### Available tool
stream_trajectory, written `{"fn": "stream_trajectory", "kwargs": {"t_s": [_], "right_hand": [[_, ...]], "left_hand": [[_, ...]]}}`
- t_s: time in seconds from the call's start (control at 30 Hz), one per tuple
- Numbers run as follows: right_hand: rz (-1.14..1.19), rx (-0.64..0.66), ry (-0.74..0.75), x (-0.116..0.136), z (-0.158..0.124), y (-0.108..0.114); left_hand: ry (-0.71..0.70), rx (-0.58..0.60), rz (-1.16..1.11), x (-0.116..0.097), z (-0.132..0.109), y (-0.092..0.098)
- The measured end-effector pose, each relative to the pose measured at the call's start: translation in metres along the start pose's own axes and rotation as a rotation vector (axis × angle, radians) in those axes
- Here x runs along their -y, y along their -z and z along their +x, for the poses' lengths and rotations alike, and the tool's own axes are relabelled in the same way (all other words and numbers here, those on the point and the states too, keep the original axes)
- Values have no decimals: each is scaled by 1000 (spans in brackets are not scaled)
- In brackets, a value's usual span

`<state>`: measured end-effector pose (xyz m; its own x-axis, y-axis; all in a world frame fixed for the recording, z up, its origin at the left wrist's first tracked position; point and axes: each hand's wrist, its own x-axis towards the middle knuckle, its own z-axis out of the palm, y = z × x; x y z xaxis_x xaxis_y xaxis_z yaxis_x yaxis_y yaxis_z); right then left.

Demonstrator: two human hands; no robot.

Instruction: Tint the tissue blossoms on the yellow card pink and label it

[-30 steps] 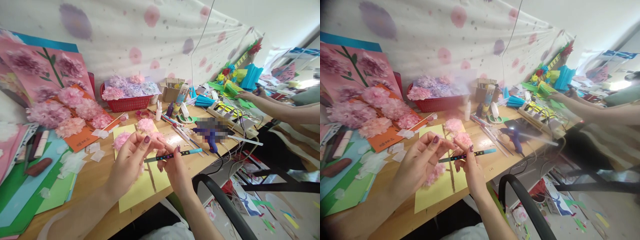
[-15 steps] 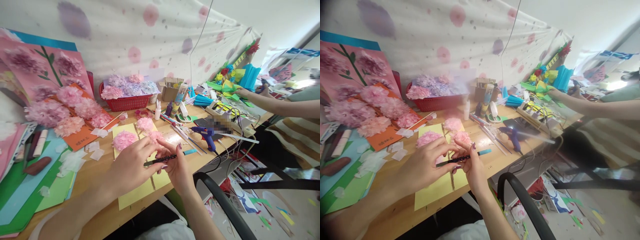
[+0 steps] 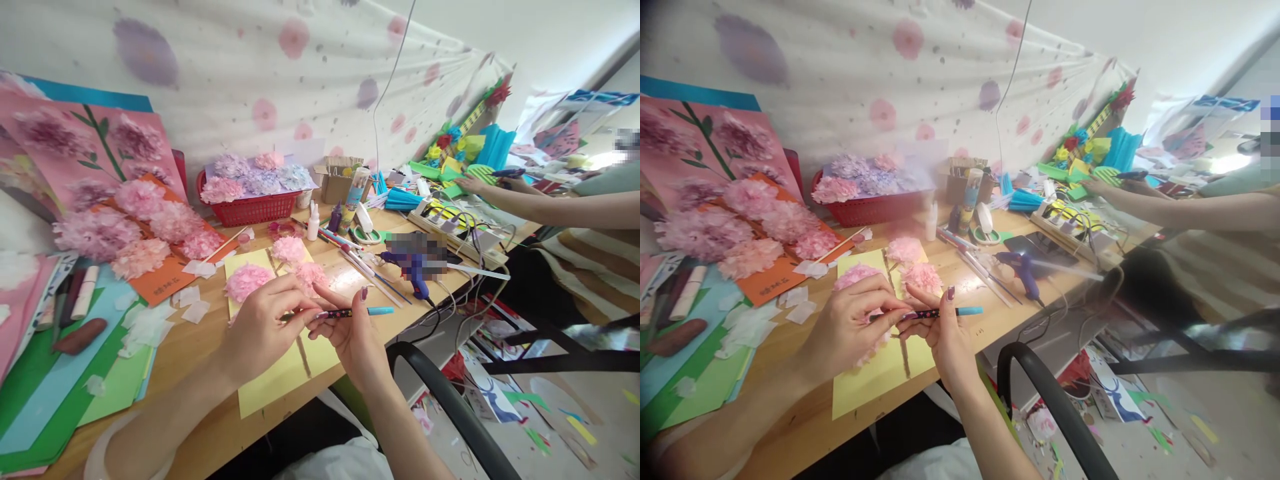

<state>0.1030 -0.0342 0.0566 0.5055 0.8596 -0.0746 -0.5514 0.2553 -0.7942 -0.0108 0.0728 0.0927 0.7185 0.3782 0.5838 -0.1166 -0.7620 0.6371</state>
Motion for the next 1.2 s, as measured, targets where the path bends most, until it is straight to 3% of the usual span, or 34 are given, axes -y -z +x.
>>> {"fn": "stream_trajectory", "kwargs": {"t_s": [0.2,0.33,0.47,0.53,0.67,0.8,0.93,1.1,1.2], "right_hand": [[29,-13,-44,1,2,1],[-73,-74,-6,2,5,7],[-273,-204,197,10,4,18],[-399,-215,338,15,0,23],[-578,-94,569,18,-14,25],[-671,54,706,12,-27,20],[-781,45,819,16,-35,17],[-682,-31,721,35,-43,20],[-551,-76,687,46,-49,24]], "left_hand": [[337,-80,-289,-5,3,8],[482,-182,-663,-9,6,10],[832,-410,-1182,-23,21,9],[980,-524,-1310,-32,28,7],[1032,-596,-1327,-48,34,1],[1045,-546,-1348,-67,33,-6],[1032,-422,-1396,-88,29,-14],[977,-147,-1439,-114,21,-33],[929,-42,-1457,-124,15,-42]]}}
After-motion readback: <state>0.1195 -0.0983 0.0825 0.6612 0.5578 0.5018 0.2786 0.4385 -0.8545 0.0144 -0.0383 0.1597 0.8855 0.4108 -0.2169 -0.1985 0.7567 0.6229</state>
